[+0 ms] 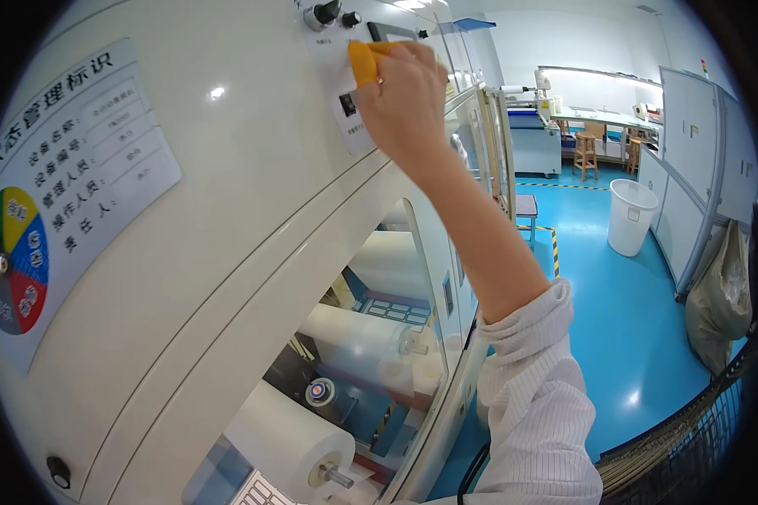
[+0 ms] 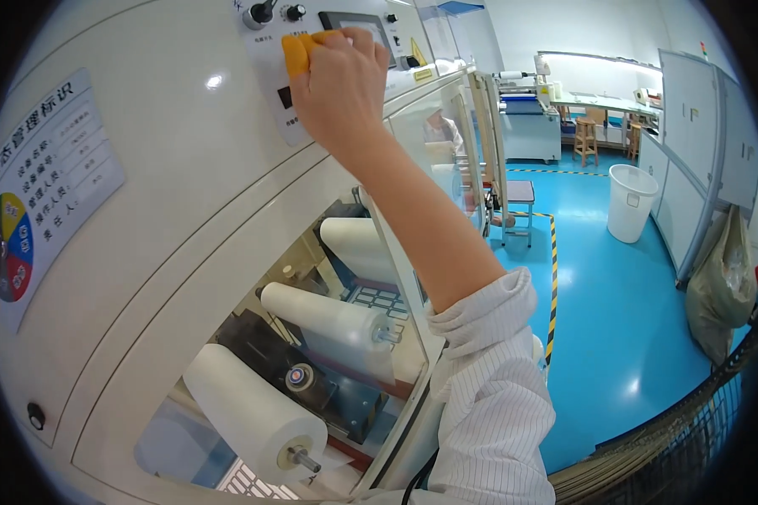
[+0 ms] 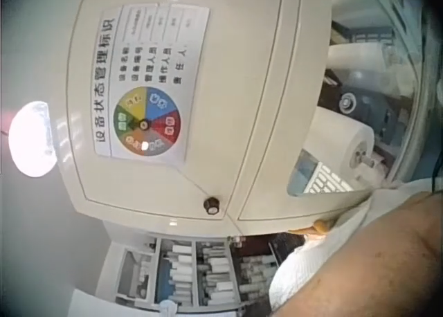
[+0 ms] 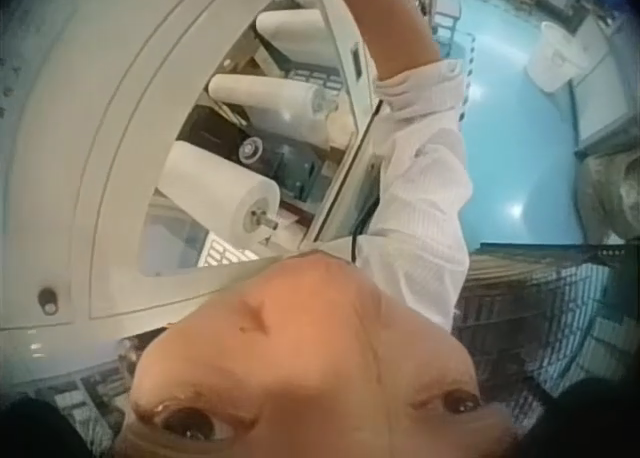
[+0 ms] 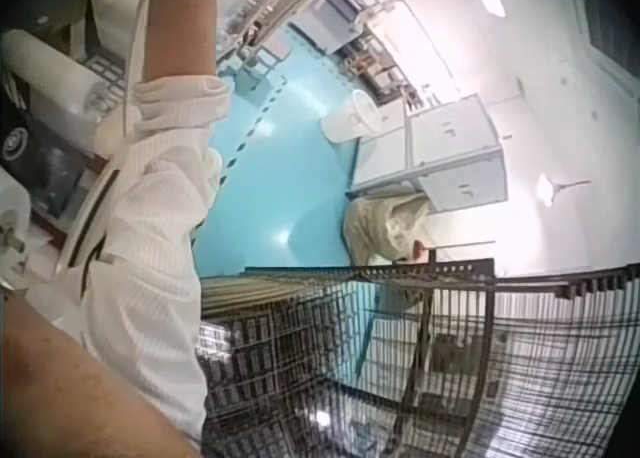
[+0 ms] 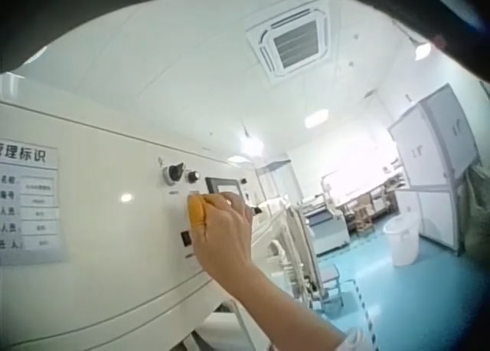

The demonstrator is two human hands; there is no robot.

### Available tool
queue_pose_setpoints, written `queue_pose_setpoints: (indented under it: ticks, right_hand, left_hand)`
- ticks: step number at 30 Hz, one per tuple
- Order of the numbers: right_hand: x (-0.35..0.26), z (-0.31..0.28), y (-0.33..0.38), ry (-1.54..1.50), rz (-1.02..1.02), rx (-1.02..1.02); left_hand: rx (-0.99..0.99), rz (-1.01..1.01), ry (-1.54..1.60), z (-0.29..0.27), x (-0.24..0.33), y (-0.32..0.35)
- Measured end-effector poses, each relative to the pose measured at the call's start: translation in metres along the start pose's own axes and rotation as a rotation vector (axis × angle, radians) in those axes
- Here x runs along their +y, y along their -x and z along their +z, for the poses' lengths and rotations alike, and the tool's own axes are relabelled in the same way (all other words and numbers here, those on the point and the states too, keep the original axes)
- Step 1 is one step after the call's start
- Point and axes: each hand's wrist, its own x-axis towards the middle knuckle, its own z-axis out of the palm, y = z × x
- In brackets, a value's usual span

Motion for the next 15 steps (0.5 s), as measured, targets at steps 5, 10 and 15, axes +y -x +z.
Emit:
queue_pose_setpoints:
  ticks: [5, 10, 15]
  right_hand:
    - [0.074, 0.025, 0.006, -0.173, 0.227, 0.035]
    - [0.194, 0.058, 0.024, 0.129, 0.638, -0.134]
    - [0.231, 0.093, 0.014, -0.290, 0.799, -0.126]
  left_hand:
    - [0.062, 0.013, -0.094, 0.019, -0.009, -0.005]
    - [0.170, 0.016, -0.203, 0.040, -0.006, -0.005]
    - [0.285, 0.010, -0.338, 0.057, -0.006, -0.003]
